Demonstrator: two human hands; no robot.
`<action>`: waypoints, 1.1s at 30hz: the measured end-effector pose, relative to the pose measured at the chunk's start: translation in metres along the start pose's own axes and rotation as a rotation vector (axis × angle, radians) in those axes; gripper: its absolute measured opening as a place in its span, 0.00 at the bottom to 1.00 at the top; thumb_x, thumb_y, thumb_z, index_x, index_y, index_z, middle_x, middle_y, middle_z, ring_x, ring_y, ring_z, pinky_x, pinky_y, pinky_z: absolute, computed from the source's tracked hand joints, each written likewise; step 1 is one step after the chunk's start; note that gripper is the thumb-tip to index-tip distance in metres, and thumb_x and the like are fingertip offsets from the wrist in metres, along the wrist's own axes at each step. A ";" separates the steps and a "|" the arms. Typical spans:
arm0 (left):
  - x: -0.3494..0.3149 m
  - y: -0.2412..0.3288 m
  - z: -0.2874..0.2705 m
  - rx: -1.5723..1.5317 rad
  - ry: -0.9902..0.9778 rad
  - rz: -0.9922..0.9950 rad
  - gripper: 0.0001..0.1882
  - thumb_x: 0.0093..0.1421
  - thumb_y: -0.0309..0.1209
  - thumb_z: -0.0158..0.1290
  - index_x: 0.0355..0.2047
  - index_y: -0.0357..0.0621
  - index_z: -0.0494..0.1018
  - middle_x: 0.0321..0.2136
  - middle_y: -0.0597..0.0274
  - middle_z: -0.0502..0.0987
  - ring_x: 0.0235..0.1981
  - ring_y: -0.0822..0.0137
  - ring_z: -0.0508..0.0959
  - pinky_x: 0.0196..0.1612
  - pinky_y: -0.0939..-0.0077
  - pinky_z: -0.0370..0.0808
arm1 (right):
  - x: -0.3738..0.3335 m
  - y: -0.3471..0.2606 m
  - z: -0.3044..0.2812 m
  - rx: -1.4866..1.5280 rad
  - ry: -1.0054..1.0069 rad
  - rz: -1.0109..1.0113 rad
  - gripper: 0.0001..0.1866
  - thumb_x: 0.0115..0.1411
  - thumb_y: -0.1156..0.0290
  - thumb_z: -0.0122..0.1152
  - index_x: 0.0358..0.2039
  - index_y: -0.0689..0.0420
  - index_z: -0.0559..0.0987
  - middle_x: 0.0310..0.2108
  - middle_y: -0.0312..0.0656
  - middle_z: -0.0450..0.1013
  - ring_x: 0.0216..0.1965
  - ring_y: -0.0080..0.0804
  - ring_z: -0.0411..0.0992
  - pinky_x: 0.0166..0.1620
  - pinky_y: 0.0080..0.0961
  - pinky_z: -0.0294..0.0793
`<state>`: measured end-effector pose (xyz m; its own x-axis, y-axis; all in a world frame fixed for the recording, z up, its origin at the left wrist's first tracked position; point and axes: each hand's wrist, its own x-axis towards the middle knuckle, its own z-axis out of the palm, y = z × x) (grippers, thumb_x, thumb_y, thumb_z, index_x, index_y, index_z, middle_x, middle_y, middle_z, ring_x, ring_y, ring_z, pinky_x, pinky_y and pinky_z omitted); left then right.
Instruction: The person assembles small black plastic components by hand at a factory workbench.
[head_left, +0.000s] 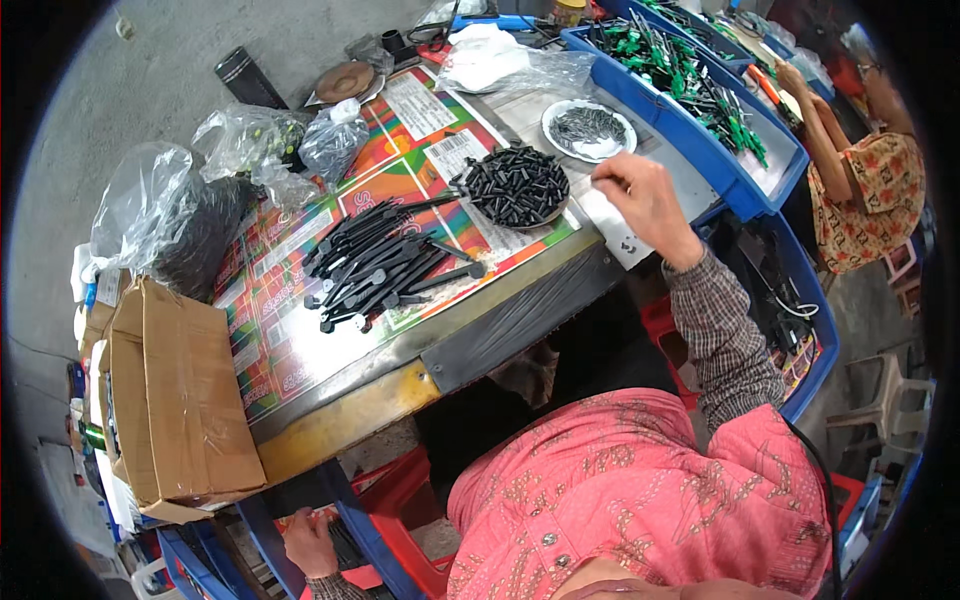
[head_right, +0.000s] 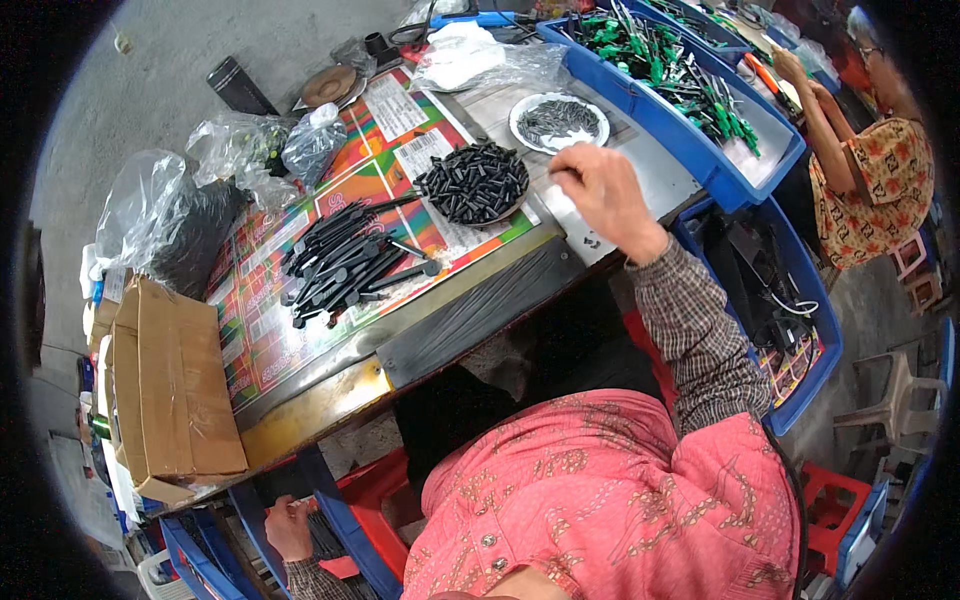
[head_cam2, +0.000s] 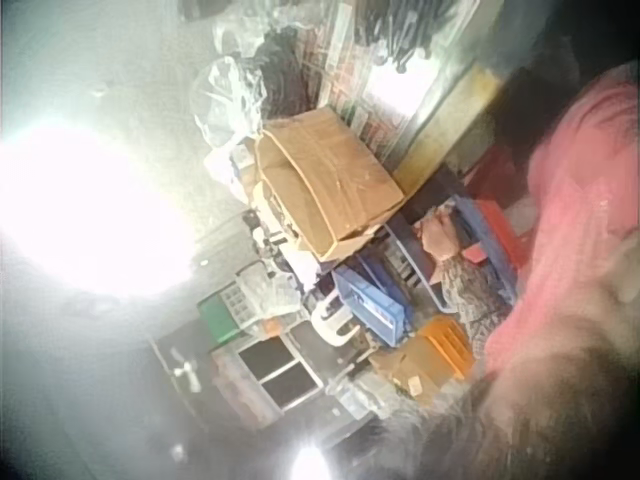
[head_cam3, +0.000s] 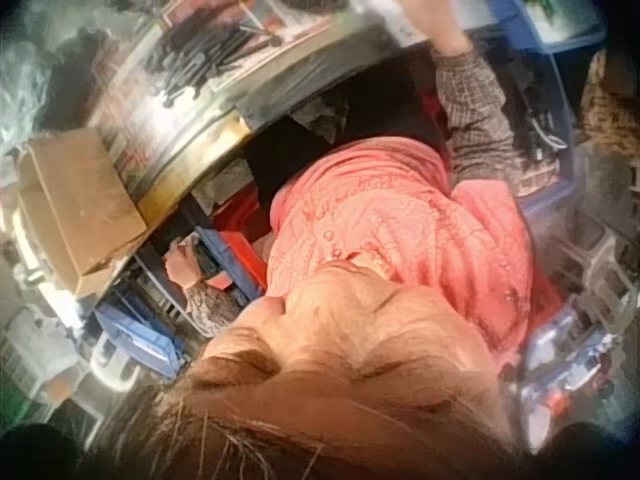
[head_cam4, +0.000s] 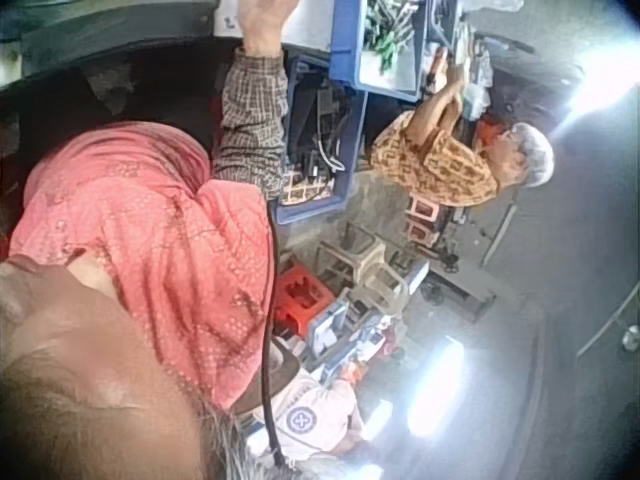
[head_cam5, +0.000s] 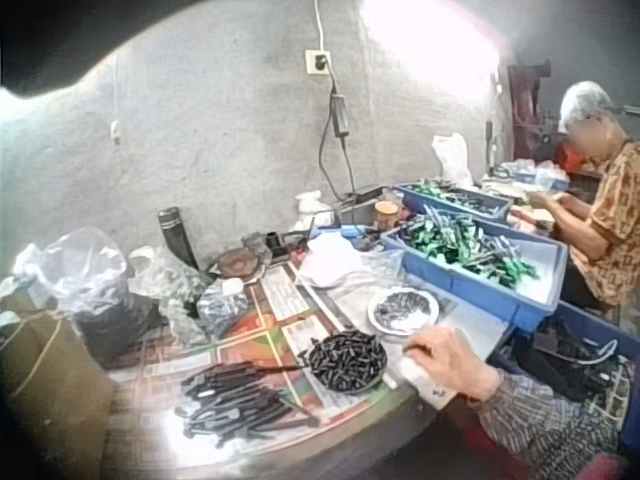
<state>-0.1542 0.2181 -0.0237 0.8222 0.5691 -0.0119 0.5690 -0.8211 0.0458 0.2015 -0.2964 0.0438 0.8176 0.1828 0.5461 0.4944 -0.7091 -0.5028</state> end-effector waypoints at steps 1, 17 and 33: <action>0.002 0.010 -0.003 -0.036 0.004 0.076 0.13 0.51 0.34 0.60 0.36 0.42 0.76 0.23 0.55 0.77 0.30 0.52 0.78 0.33 0.59 0.72 | 0.006 0.011 -0.004 -0.003 0.003 0.003 0.05 0.52 0.75 0.59 0.29 0.63 0.78 0.27 0.48 0.75 0.30 0.45 0.74 0.34 0.35 0.71; 0.010 0.157 -0.066 -0.420 -0.115 0.422 0.09 0.52 0.22 0.57 0.33 0.29 0.74 0.23 0.49 0.76 0.22 0.65 0.78 0.27 0.75 0.73 | 0.052 0.073 -0.001 -0.312 -0.166 -0.148 0.04 0.48 0.76 0.56 0.24 0.59 0.78 0.28 0.44 0.74 0.35 0.45 0.73 0.40 0.39 0.71; 0.066 0.244 -0.065 -0.553 0.255 0.720 0.03 0.54 0.20 0.56 0.29 0.35 0.74 0.22 0.52 0.74 0.22 0.55 0.75 0.27 0.70 0.70 | 0.096 0.082 0.005 -0.469 -0.457 -0.020 0.08 0.39 0.74 0.58 0.19 0.67 0.73 0.23 0.58 0.71 0.31 0.56 0.72 0.36 0.44 0.70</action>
<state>0.0373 0.0583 0.0512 0.9075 -0.0208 0.4196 -0.2170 -0.8785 0.4257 0.3222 -0.3338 0.0514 0.9038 0.3969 0.1601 0.4142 -0.9054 -0.0938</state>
